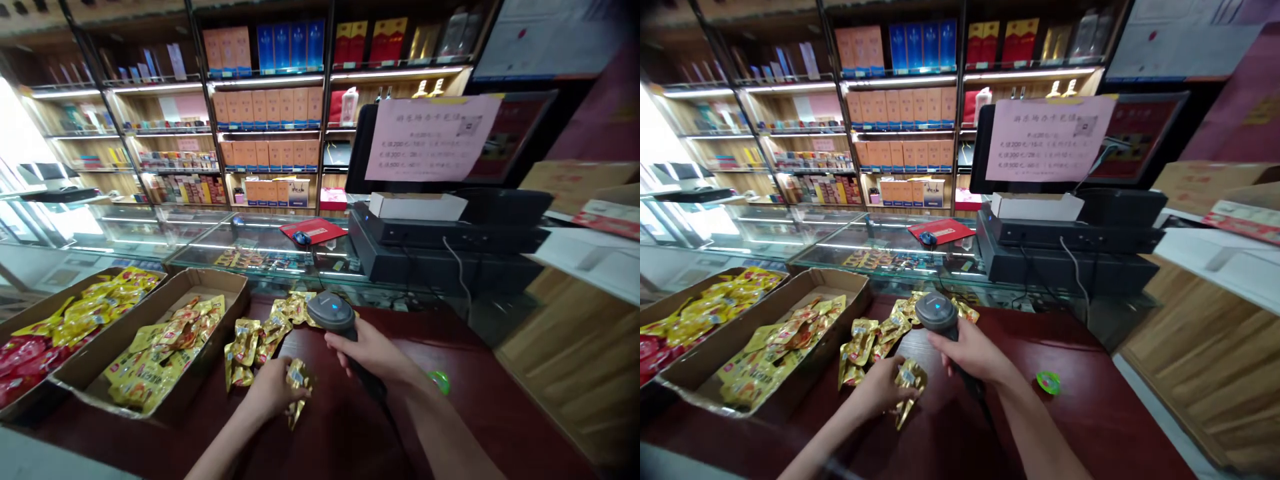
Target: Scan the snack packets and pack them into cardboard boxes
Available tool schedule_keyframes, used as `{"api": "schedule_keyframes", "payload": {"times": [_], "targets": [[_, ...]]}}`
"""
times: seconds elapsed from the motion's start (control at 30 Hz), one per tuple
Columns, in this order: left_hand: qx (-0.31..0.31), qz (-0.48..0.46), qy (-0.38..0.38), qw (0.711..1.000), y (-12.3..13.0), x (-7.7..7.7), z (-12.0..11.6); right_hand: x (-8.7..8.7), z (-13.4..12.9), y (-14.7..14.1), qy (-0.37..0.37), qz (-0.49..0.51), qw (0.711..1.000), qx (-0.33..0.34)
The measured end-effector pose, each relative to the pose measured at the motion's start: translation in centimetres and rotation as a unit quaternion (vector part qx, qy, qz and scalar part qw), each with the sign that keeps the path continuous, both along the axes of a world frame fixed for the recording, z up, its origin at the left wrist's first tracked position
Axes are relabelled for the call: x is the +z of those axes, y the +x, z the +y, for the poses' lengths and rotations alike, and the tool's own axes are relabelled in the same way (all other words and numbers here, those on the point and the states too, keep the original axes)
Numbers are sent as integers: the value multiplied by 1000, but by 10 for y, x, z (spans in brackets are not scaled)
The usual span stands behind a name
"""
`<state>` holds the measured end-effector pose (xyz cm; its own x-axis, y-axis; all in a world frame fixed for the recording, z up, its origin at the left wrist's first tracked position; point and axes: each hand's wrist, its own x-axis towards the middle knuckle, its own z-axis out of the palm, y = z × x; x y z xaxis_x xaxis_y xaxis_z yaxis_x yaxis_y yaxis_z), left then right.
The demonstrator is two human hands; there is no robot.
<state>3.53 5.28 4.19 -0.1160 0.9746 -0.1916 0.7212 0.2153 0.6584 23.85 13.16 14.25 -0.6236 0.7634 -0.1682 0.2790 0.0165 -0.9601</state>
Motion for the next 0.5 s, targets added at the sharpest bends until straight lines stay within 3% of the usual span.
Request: {"api": "schedule_keyframes", "payload": {"times": [0.1, 0.2, 0.27, 0.37, 0.5], "targets": [[54, -207, 40, 976, -11, -6, 30, 4, 14, 1, 19, 17, 1000, 2], [139, -379, 65, 912, -14, 5, 66, 0, 27, 3, 31, 13, 999, -10], [159, -476, 76, 862, -13, 17, 85, -7, 35, 3, 32, 0, 999, -13], [166, -545, 72, 819, -10, 28, 98, -17, 42, 2, 30, -2, 1000, -8], [169, -538, 98, 820, -8, 24, 101, -21, 41, -4, 15, 8, 1000, 5]]}}
